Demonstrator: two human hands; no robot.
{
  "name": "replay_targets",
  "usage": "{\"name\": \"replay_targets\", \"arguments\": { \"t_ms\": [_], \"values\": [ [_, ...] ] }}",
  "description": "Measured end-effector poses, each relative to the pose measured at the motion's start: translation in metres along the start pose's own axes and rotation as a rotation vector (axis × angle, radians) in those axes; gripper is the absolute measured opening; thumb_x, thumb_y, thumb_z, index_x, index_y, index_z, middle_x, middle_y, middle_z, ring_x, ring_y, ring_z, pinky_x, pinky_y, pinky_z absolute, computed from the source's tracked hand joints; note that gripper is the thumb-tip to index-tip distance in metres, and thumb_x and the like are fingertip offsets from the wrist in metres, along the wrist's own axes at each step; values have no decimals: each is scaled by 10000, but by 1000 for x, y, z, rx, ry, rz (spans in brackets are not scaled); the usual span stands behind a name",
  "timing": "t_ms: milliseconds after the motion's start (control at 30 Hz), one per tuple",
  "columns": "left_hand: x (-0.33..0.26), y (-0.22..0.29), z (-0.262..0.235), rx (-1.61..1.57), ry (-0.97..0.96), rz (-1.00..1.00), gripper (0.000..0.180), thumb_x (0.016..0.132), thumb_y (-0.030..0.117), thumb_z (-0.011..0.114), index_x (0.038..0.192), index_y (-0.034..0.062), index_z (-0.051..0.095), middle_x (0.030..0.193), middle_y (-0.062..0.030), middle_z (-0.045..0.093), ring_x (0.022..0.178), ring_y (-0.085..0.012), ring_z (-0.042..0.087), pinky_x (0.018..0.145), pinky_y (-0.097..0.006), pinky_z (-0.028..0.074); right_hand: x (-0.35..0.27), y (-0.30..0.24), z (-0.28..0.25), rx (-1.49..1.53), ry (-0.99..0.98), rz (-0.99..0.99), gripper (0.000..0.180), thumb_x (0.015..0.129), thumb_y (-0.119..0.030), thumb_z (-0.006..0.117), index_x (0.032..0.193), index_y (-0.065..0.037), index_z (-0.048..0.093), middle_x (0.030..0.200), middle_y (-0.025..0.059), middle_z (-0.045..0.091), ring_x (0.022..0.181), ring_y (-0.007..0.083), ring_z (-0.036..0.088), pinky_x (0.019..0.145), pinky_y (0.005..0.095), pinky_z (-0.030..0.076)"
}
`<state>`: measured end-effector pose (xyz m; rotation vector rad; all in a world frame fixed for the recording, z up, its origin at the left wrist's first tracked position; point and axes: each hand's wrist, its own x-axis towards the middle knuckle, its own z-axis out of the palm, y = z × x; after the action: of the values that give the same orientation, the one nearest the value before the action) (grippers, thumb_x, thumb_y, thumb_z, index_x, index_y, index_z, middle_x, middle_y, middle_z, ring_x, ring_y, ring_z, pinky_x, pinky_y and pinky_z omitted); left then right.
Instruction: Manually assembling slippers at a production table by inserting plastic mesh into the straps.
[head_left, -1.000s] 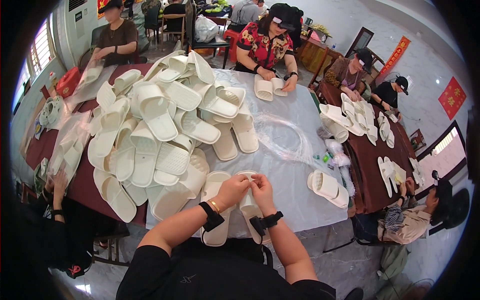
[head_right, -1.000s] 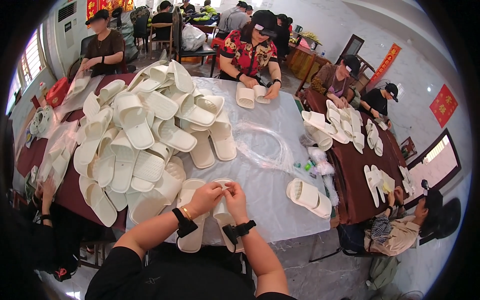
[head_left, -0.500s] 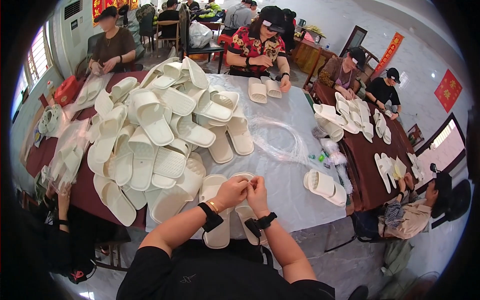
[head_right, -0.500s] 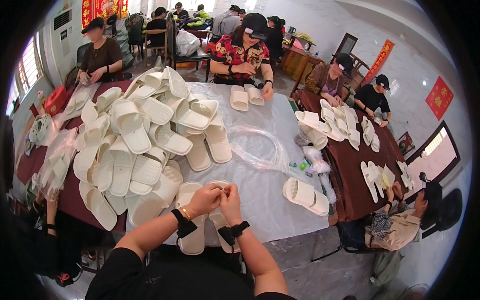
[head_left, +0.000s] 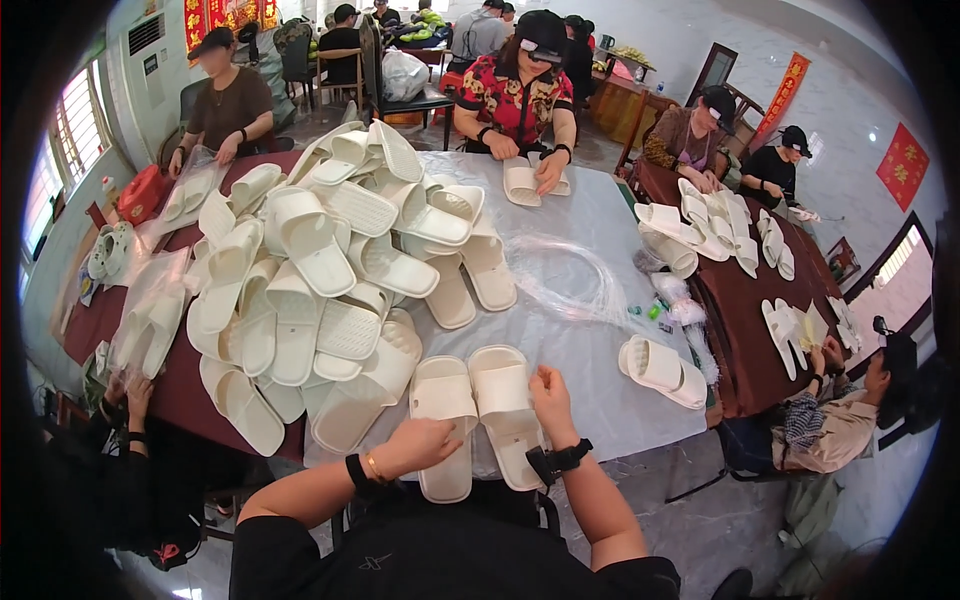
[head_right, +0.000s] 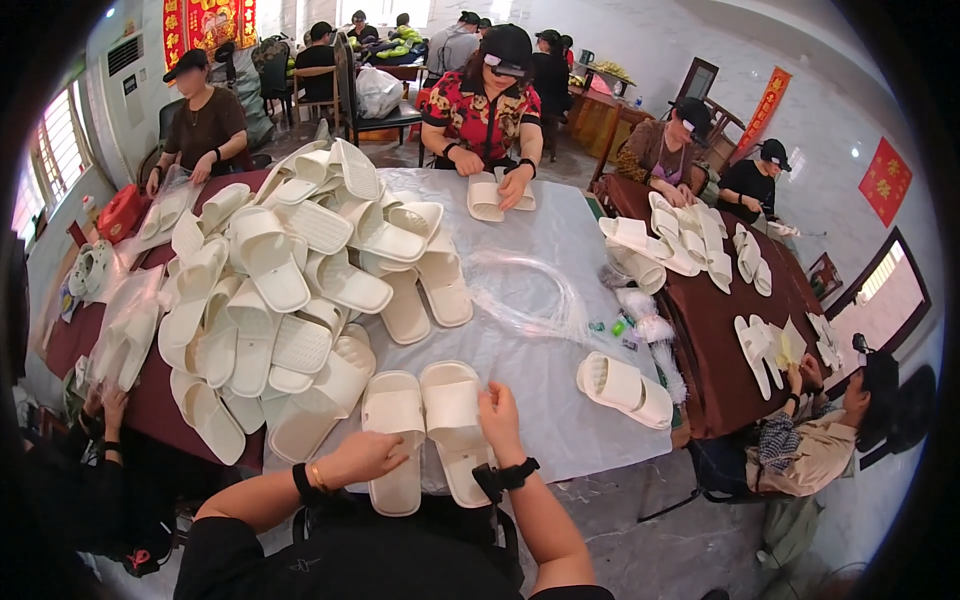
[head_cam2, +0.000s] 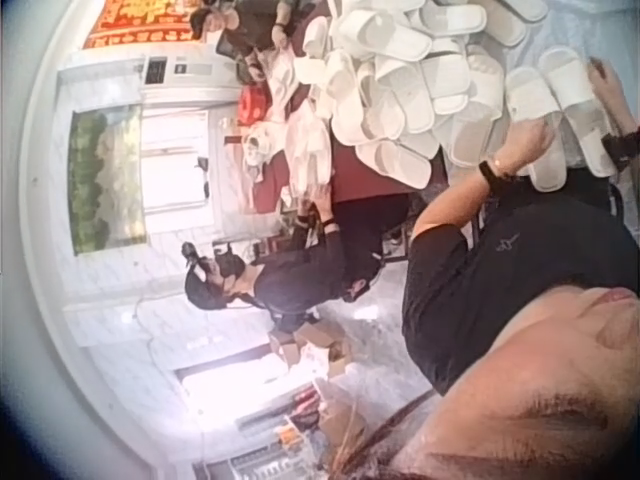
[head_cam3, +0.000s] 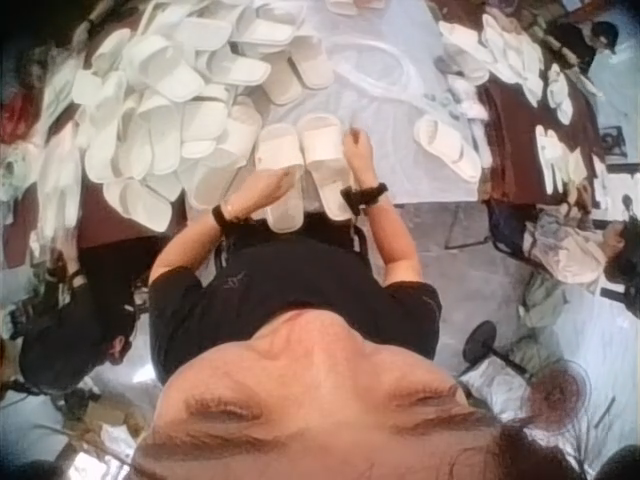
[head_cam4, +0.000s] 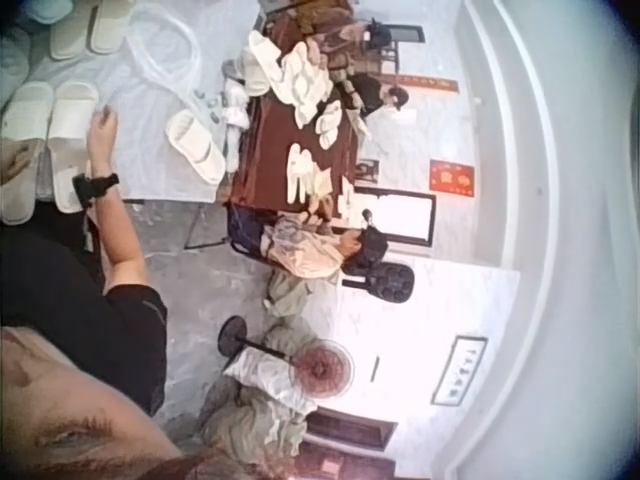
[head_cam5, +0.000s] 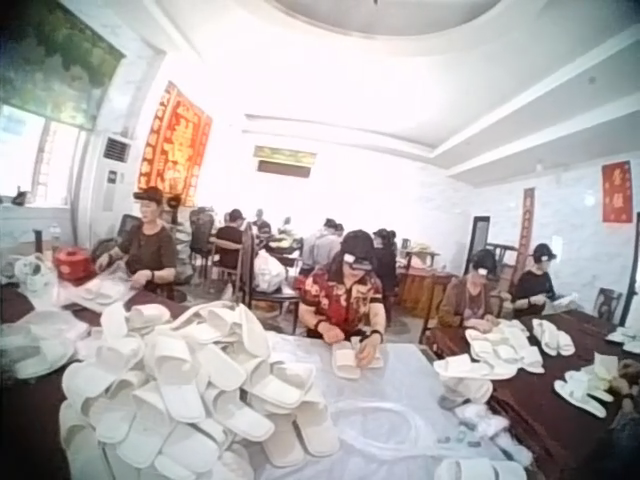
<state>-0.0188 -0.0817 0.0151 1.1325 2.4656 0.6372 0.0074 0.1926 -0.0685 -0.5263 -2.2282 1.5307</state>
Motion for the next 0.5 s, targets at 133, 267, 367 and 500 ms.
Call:
{"name": "replay_targets", "arguments": {
  "t_ms": [133,267,367,500],
  "values": [
    [1,3,13,-62,-11,-60,530,879,425,594,1083,-61,543,852,-259,654,788,-427,636,717,-493,502,-25,-13,3,35,-138,99,376,940,-207,557,1207,55,518,1050,117,614,907,165,595,803,303,488],
    [26,6,26,-122,131,-124,471,854,421,626,909,-46,629,813,-227,660,732,-398,645,666,-477,502,-40,-14,1,90,-159,49,349,950,-219,552,1187,36,538,1015,87,623,872,130,590,742,274,490],
    [32,-2,28,-88,198,-187,389,835,369,629,787,-16,653,779,-212,657,706,-383,640,646,-471,500,-47,-25,-16,247,-246,292,305,959,-219,543,1170,2,553,993,51,620,846,105,580,687,239,485],
    [42,4,28,-82,287,-185,297,810,290,615,734,5,651,731,-204,643,699,-373,639,632,-468,498,-60,-9,-44,390,-196,412,246,978,-265,536,1066,-42,590,940,25,610,796,106,589,658,248,505]
  ]
}}
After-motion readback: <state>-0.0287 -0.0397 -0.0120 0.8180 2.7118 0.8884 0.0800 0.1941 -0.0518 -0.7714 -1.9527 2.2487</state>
